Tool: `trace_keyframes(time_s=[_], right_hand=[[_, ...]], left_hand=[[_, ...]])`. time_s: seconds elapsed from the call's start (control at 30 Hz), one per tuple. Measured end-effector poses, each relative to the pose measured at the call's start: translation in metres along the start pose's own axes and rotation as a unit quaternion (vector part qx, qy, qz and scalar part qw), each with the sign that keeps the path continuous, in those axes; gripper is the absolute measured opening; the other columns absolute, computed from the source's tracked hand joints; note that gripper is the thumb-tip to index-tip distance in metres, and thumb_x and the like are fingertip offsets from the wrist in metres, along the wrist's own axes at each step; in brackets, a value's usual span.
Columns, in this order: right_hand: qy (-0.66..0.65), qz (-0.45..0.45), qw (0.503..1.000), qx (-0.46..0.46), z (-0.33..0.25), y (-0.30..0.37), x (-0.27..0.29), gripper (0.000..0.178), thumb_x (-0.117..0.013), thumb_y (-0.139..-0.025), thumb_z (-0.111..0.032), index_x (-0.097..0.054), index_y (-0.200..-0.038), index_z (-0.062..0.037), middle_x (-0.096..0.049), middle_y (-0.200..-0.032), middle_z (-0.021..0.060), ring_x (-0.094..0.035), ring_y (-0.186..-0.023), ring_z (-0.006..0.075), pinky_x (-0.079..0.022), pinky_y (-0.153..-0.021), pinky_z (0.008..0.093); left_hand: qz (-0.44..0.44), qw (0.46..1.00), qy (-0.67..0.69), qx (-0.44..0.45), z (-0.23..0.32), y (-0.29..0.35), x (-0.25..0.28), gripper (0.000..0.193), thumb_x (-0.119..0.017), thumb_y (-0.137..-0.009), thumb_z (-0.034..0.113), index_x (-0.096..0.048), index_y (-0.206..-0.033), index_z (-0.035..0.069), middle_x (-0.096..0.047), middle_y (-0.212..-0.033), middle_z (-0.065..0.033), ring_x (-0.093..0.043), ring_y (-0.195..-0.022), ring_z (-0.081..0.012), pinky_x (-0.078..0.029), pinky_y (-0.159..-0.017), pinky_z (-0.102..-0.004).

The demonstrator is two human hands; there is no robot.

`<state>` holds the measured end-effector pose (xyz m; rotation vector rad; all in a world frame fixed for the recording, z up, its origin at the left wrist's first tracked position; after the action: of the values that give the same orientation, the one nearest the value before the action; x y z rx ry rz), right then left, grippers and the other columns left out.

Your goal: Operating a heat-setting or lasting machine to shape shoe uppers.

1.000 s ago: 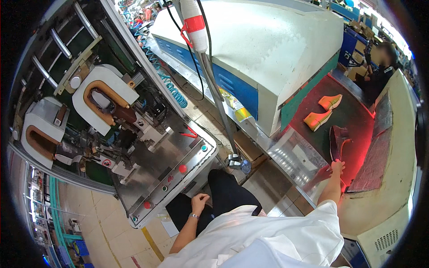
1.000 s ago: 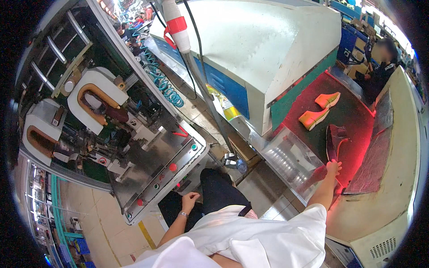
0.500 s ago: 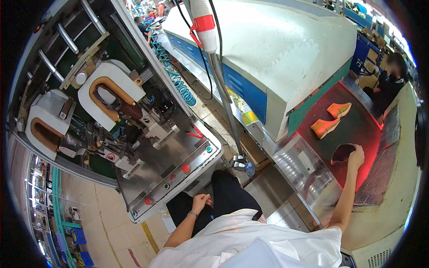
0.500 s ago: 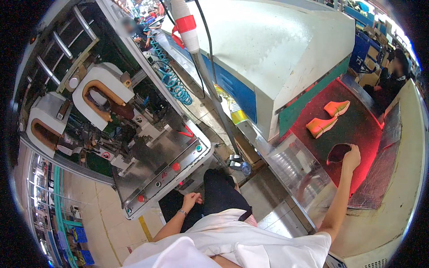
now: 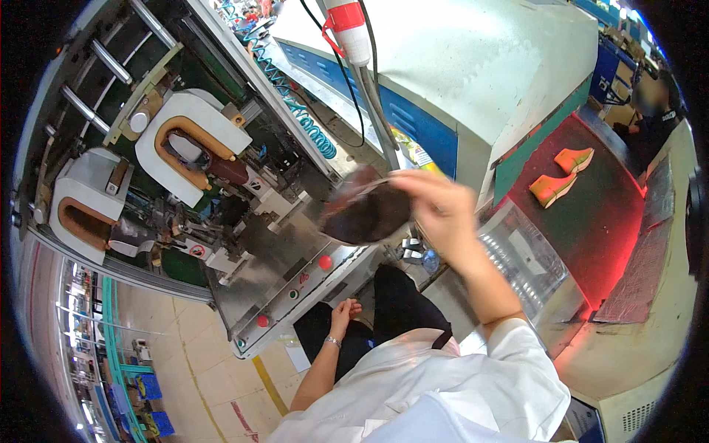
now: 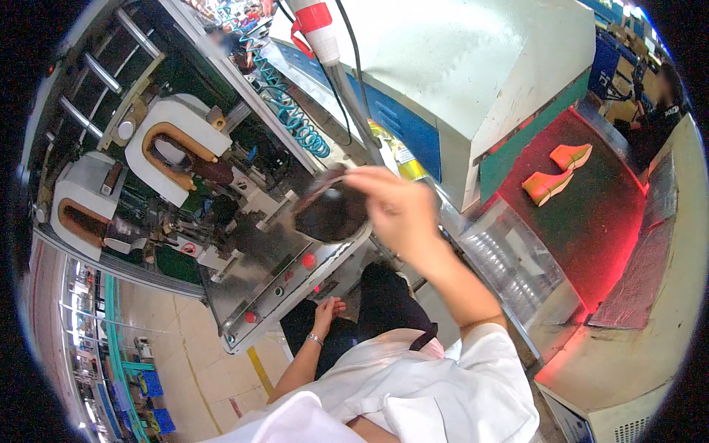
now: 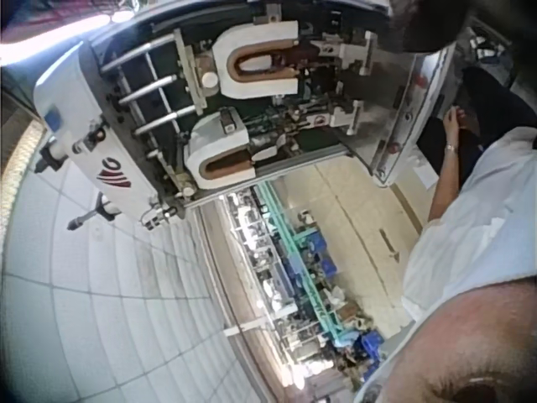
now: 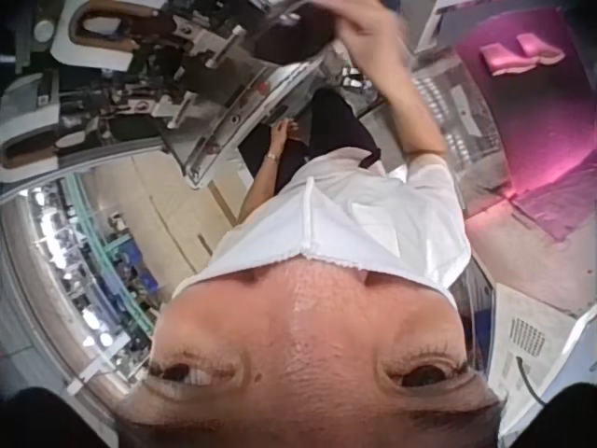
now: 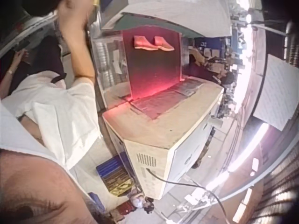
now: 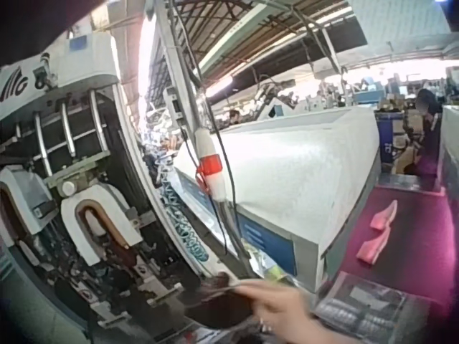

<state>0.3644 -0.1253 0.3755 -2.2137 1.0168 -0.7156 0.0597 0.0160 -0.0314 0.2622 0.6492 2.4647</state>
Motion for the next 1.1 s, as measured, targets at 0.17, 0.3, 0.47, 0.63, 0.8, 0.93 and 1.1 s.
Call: trace_keyframes(time_s=[0.17,0.3,0.47,0.63,0.8,0.93,1.1], right_hand=[[-0.139,-0.126,0.980,-0.063,0.057,0.070,-0.144,0.034,-0.052,-0.070,0.008,-0.063,-0.099,-0.0073,-0.059,-0.111,0.0114,-0.061,-0.089,0.0278,-0.049,-0.073,0.0314],[-0.135,-0.136,0.977,-0.093,0.075,0.124,-0.155,0.021,-0.053,-0.077,-0.001,-0.062,-0.096,-0.0035,-0.059,-0.105,0.0145,-0.059,-0.090,0.0317,-0.048,-0.076,0.0345],[-0.159,-0.052,0.931,-0.325,0.148,0.174,-0.149,0.012,-0.061,-0.078,-0.010,-0.064,-0.086,-0.0014,-0.062,-0.073,0.0072,-0.058,-0.066,0.0143,-0.044,-0.060,0.0263],[-0.119,0.034,0.917,-0.379,0.217,0.165,-0.162,0.020,-0.057,-0.083,-0.019,-0.060,-0.077,-0.0002,-0.059,-0.073,0.0080,-0.054,-0.065,0.0148,-0.043,-0.061,0.0282],[0.120,0.117,0.936,-0.309,0.262,0.131,-0.195,0.021,-0.053,-0.084,-0.022,-0.058,-0.092,-0.0040,-0.059,-0.098,0.0120,-0.054,-0.090,0.0309,-0.042,-0.079,0.0394],[0.156,0.021,0.912,-0.379,0.266,0.131,-0.219,0.026,-0.051,-0.084,-0.027,-0.059,-0.098,-0.0062,-0.060,-0.099,0.0128,-0.055,-0.093,0.0318,-0.043,-0.080,0.0408],[0.142,0.036,0.914,-0.377,0.266,0.136,-0.214,0.026,-0.052,-0.083,-0.027,-0.060,-0.097,-0.0067,-0.061,-0.098,0.0130,-0.056,-0.093,0.0312,-0.044,-0.078,0.0404]], left_hand=[[0.064,0.975,0.212,0.028,0.004,0.015,0.019,0.035,-0.051,-0.090,0.031,-0.051,-0.113,0.005,-0.057,-0.109,-0.0086,-0.057,-0.096,-0.0196,-0.046,-0.081,-0.0382],[0.033,0.859,0.512,-0.001,0.017,0.031,0.058,0.045,-0.055,-0.086,0.030,-0.043,-0.121,0.005,-0.046,-0.125,-0.0120,-0.043,-0.117,-0.0270,-0.032,-0.097,-0.0517],[0.015,0.706,0.708,0.033,0.044,0.042,0.069,0.069,-0.056,-0.082,0.040,-0.027,-0.131,0.001,-0.030,-0.137,-0.0148,-0.028,-0.127,-0.0330,-0.018,-0.104,-0.0553],[0.023,0.747,0.664,0.029,0.050,0.032,0.058,0.070,-0.054,-0.082,0.042,-0.025,-0.132,0.003,-0.029,-0.137,-0.0168,-0.024,-0.128,-0.0333,-0.016,-0.105,-0.0563],[0.009,0.735,0.671,0.093,0.067,0.042,0.033,0.056,-0.051,-0.086,0.037,-0.033,-0.128,0.005,-0.033,-0.136,-0.0156,-0.032,-0.126,-0.0328,-0.020,-0.102,-0.0597],[-0.071,0.904,0.411,0.095,0.049,0.049,0.024,0.022,-0.051,-0.089,0.030,-0.053,-0.105,0.015,-0.050,-0.122,-0.0152,-0.044,-0.117,-0.0310,-0.032,-0.096,-0.0572],[-0.158,0.919,0.293,0.212,0.010,0.021,0.000,0.030,-0.060,-0.084,0.029,-0.051,-0.110,0.016,-0.050,-0.123,-0.0122,-0.046,-0.115,-0.0272,-0.033,-0.096,-0.0543]])
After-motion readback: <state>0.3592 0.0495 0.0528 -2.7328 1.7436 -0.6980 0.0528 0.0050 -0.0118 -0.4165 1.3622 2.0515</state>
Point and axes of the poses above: each hand's wrist, its own y-axis away from the middle knuckle, its own x-axis out of the back of the hand, z = x × y, the point moved 6 cm from there along -y, towards the middle knuckle
